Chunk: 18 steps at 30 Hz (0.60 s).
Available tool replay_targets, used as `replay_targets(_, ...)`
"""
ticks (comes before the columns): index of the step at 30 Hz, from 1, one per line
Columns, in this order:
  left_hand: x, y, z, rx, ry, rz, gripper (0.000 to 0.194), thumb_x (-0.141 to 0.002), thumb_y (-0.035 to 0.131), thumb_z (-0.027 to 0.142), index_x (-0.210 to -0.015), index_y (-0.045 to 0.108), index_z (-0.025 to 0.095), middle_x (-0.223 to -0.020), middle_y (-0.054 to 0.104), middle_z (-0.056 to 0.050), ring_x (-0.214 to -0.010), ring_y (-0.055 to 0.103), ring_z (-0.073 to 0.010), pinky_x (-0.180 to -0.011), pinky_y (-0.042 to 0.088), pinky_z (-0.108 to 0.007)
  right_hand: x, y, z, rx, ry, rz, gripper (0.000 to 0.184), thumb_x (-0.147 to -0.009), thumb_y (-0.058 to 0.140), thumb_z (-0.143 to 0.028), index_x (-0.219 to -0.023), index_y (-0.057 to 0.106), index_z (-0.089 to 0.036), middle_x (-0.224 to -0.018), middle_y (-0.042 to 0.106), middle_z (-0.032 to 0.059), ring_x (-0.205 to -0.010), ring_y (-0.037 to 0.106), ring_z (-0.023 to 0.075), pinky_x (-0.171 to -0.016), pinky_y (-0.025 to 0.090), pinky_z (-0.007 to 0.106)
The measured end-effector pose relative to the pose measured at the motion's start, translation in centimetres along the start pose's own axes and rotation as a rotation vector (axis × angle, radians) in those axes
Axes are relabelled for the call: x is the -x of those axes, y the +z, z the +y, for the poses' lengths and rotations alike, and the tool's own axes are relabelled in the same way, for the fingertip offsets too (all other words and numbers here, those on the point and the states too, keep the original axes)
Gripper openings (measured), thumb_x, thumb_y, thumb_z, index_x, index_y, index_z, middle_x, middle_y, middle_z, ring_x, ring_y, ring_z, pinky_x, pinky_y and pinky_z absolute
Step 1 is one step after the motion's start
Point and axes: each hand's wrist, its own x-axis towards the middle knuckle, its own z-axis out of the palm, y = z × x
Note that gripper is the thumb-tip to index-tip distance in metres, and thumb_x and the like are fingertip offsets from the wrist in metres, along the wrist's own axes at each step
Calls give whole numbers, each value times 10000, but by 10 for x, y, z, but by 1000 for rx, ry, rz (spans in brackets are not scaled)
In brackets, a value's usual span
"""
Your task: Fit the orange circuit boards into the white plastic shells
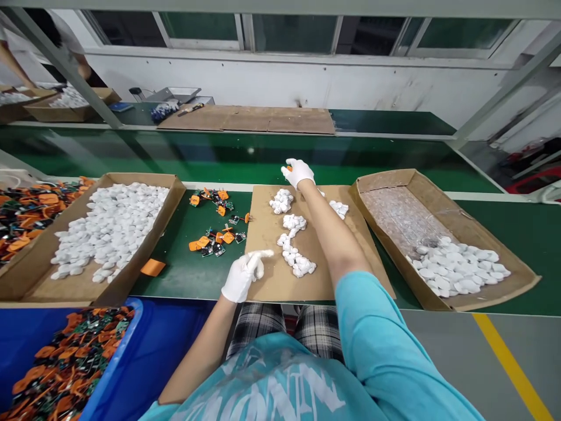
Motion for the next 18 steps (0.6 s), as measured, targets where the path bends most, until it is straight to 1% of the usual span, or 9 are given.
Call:
replay_targets(2, -1, -1, -3, 35, -24, 11, 574, -798, 529, 626, -988, 725, 122, -517, 551, 12, -472, 447, -88, -462, 360, -203, 35, -13, -4, -275, -150, -33, 398, -925, 429, -463, -1229, 549, -235, -1215, 638, 75, -1046, 638, 180, -906, 515, 338)
replay_targets(4, -1, -1, -4, 64, 2, 25, 567, -790, 569, 601, -1084, 697, 132, -649, 649, -23, -557, 527, -106, -532, 433, -211, 88, -23, -6, -685, -314, -175, 461, -950, 318, -523, -1288, 488, -261, -1335, 564, 75, -1103, 629, 182, -944, 509, 383)
replay_targets(6, 1, -1, 0, 70, 90, 16, 607, -756, 613, 616, -1142, 673, 152, -879, 718, -80, -724, 618, -150, -687, 507, -259, 150, -23, -4, -919, -391, -321, 510, -936, 290, -591, -1287, 482, -276, -1349, 552, 80, -1131, 622, 211, -953, 506, 435)
replay_targets(8, 7, 3, 6, 73, 200, -29, 667, -713, 621, 677, -1134, 679, 163, -1066, 707, -123, -916, 651, -221, -844, 517, -328, 210, -11, 0, -1041, -428, -445, 619, -886, 292, -692, -1291, 482, -265, -1336, 558, 109, -1140, 620, 257, -917, 524, 464)
replay_targets(10, 16, 11, 12, 113, 266, -111, 726, -692, 579, 744, -1107, 691, 159, -1119, 693, -145, -1028, 640, -280, -916, 505, -378, 257, 9, 7, -1109, -401, -464, 737, -815, 316, -784, -1287, 497, -247, -1309, 573, 131, -1113, 631, 288, -911, 529, 464)
replay_targets(11, 20, 15, 14, 145, 267, -155, 731, -700, 554, 759, -1089, 698, 157, -1094, 701, -149, -1033, 643, -295, -919, 508, -394, 274, 19, 11, -1123, -396, -453, 741, -797, 346, -794, -1286, 504, -260, -1308, 575, 126, -1116, 628, 291, -911, 531, 448)
replay_targets(14, 32, 26, 16, 210, 192, -272, 670, -740, 511, 750, -976, 735, 164, -914, 736, -140, -910, 683, -298, -859, 538, -425, 306, 40, 23, -1165, -433, -404, 694, -821, 353, -754, -1352, 449, -318, -1405, 497, 98, -1229, 551, 287, -972, 492, 441)
replay_targets(16, 37, 29, 13, 191, 145, -328, 604, -758, 514, 724, -877, 751, 182, -813, 734, -124, -819, 691, -281, -821, 548, -427, 313, 40, 30, -1121, -495, -411, 702, -831, 354, -742, -1390, 409, -321, -1479, 408, 96, -1309, 473, 284, -1027, 437, 463)
replay_targets(18, 38, 31, 8, 121, 114, -395, 504, -771, 554, 660, -813, 752, 199, -798, 730, -113, -782, 686, -259, -791, 554, -405, 312, 33, 35, -983, -581, -470, 758, -805, 384, -771, -1390, 426, -291, -1511, 355, 114, -1360, 402, 294, -1073, 370, 483)
